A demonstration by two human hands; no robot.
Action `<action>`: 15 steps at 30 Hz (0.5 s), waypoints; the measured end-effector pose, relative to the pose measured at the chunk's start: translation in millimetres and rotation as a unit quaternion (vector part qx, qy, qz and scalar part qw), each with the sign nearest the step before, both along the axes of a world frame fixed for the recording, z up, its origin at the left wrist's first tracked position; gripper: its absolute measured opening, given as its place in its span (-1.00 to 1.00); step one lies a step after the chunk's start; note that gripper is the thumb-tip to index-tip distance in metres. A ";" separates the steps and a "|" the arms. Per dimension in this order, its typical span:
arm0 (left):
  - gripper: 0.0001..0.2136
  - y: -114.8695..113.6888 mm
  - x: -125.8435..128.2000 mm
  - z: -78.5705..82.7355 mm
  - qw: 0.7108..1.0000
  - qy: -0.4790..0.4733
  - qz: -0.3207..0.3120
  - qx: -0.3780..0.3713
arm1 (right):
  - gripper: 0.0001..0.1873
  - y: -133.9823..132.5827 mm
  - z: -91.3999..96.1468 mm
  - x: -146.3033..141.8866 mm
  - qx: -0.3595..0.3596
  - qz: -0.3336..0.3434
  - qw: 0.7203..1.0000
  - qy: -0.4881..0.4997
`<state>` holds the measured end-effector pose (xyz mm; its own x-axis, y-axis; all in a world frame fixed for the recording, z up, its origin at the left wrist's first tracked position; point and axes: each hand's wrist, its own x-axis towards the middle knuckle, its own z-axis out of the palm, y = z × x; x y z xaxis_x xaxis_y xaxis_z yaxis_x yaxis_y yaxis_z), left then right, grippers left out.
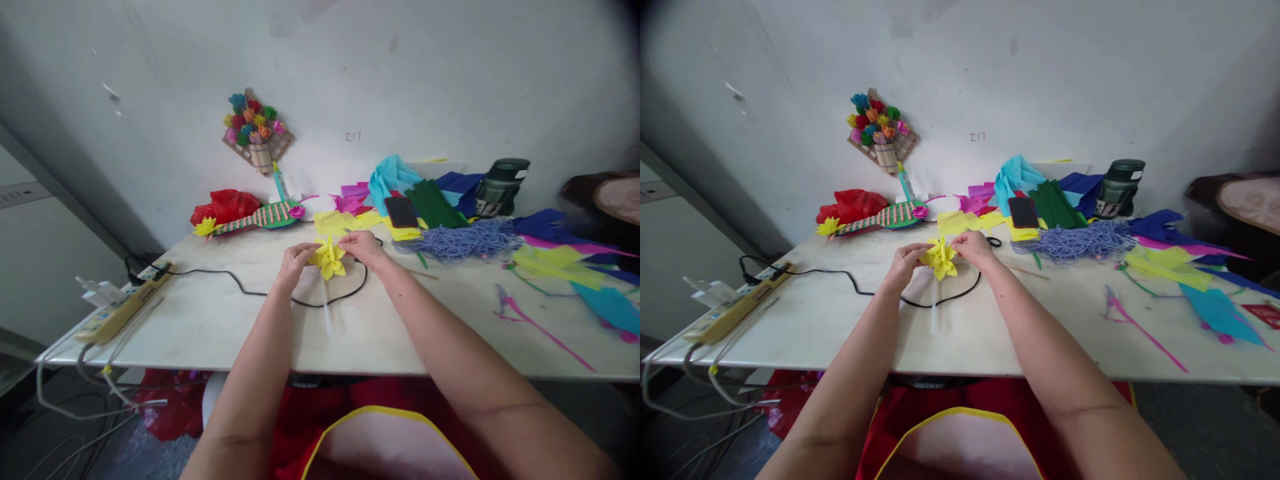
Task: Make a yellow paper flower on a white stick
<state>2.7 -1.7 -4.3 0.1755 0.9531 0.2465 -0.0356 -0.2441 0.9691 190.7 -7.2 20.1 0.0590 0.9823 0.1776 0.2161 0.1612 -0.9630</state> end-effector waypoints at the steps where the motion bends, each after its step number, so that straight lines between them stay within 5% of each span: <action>1: -0.67 0.3 0.1 -0.5 1.000 0.004 0.001 0.000 | -0.97 0.1 -0.2 -0.2 0.003 -0.002 1.000 -0.002; 15: -0.68 -1.3 3.4 -3.0 0.999 0.000 -0.030 -0.012 | -0.98 -0.5 -1.1 -1.3 0.018 0.003 1.000 0.006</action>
<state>6.1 -3.0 -7.4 0.2332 0.9465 0.2232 -0.0486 -0.2179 0.9748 189.3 -7.7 19.0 0.0550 0.9755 0.2129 0.2027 0.1978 -0.9590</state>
